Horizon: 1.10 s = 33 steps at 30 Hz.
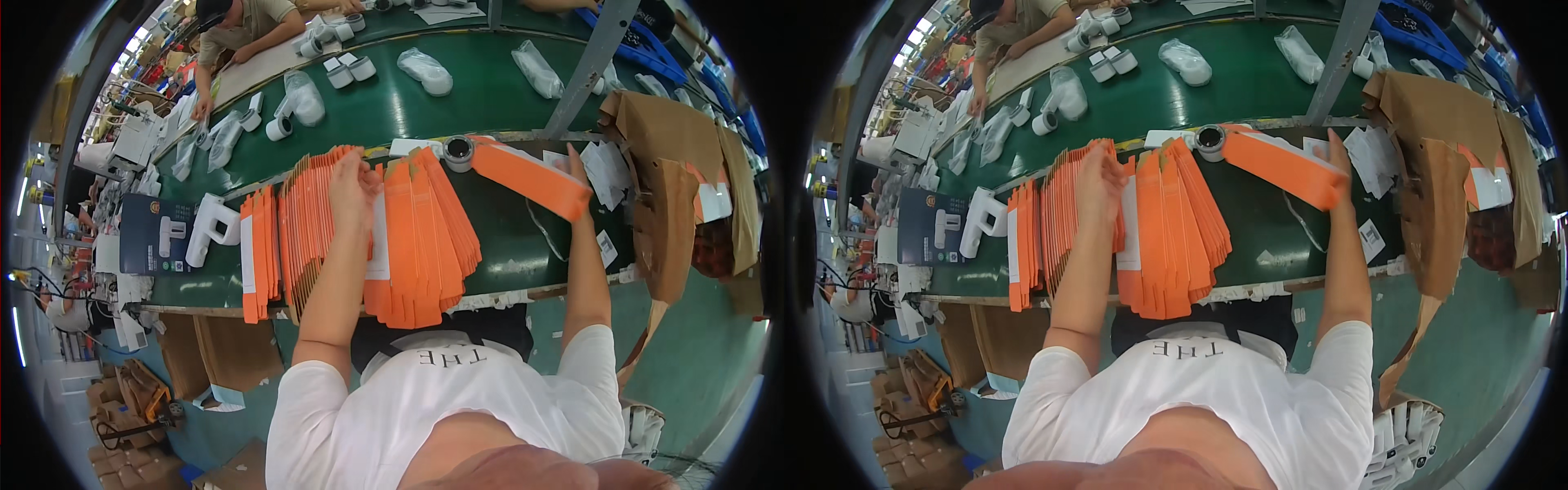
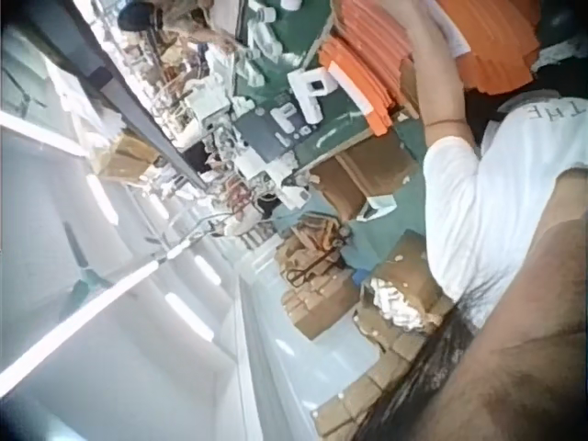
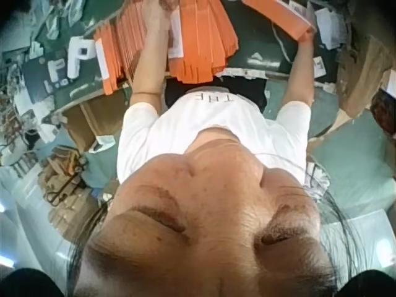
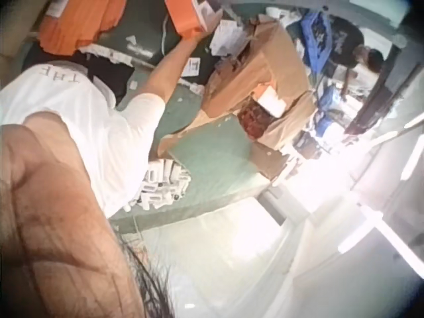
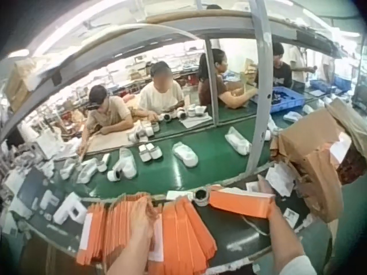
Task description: Fold cardboard packaging boxes from flat sheets at an assembly line station.
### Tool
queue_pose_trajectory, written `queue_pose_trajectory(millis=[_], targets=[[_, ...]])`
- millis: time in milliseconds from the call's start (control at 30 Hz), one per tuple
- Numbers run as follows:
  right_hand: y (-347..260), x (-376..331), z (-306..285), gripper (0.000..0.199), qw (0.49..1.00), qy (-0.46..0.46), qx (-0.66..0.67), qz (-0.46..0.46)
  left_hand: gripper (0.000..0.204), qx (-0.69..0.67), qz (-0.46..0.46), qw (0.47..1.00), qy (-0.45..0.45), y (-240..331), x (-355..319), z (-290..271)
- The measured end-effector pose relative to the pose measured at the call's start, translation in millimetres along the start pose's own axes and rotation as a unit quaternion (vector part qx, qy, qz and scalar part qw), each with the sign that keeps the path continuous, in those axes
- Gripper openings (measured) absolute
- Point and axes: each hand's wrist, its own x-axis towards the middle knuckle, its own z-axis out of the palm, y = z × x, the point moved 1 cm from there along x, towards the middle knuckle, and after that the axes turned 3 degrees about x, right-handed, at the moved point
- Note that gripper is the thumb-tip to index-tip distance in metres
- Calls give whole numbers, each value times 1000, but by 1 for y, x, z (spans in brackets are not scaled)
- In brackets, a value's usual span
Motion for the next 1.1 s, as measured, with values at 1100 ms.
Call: queue_pose_trajectory(millis=[1100], targets=[[-194,-32,-56,23,938,-44,343,34,64,182,-2,947,-264,-48,-66,69]])
